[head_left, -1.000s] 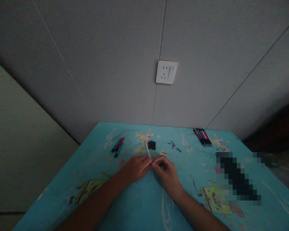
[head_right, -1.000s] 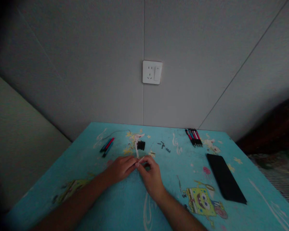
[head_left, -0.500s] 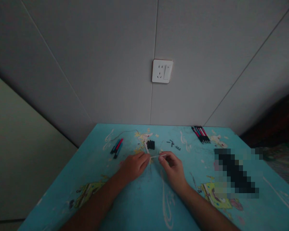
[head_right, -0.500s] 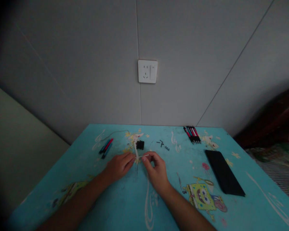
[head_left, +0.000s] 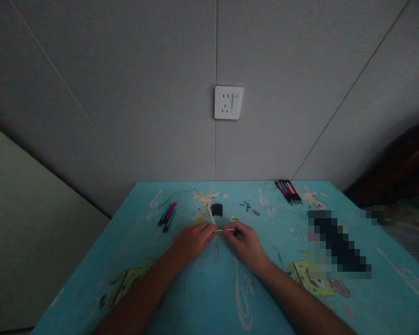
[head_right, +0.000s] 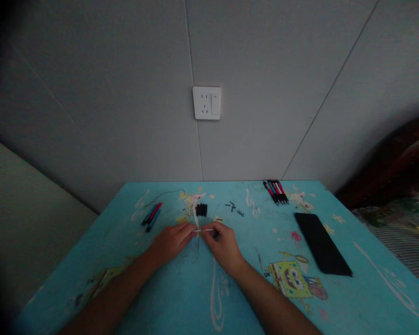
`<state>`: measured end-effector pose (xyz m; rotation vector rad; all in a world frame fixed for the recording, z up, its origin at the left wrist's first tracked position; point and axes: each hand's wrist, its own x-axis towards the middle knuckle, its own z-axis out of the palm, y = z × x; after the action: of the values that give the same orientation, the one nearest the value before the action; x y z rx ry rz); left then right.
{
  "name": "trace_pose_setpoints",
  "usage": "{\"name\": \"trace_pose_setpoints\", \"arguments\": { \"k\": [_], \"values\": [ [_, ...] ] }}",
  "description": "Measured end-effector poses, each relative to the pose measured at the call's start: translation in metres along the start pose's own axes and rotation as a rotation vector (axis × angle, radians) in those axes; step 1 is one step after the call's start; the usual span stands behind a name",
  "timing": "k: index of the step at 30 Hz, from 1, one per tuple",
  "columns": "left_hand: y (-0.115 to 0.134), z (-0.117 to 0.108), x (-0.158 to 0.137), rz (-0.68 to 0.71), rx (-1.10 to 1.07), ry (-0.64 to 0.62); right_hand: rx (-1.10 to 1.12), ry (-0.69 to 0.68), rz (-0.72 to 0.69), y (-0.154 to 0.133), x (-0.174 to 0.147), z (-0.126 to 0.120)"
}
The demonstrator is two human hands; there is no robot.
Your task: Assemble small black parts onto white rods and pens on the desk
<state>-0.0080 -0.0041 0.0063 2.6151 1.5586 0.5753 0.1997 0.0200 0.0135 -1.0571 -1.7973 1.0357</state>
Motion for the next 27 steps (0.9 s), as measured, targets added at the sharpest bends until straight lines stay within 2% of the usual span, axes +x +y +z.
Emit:
{"name": "trace_pose_setpoints", "arguments": {
  "k": [4, 9, 16, 22, 27],
  "values": [
    [-0.002, 0.000, 0.001, -0.012, -0.001, -0.025, -0.052, -0.046, -0.030, 0.007, 0.003, -0.006],
    [-0.003, 0.000, 0.002, 0.000, -0.040, -0.014, 0.015, -0.106, -0.027, 0.013, 0.005, -0.009],
    [-0.002, 0.001, 0.003, 0.005, -0.101, 0.050, 0.098, -0.076, 0.017, 0.011, 0.004, -0.008],
    [-0.005, 0.003, 0.004, -0.002, -0.164, 0.046, 0.110, -0.069, 0.033, 0.015, 0.004, -0.005],
    [-0.004, 0.003, 0.002, 0.044, -0.117, 0.043, 0.125, -0.084, 0.032, 0.013, 0.003, -0.004]
  ]
}}
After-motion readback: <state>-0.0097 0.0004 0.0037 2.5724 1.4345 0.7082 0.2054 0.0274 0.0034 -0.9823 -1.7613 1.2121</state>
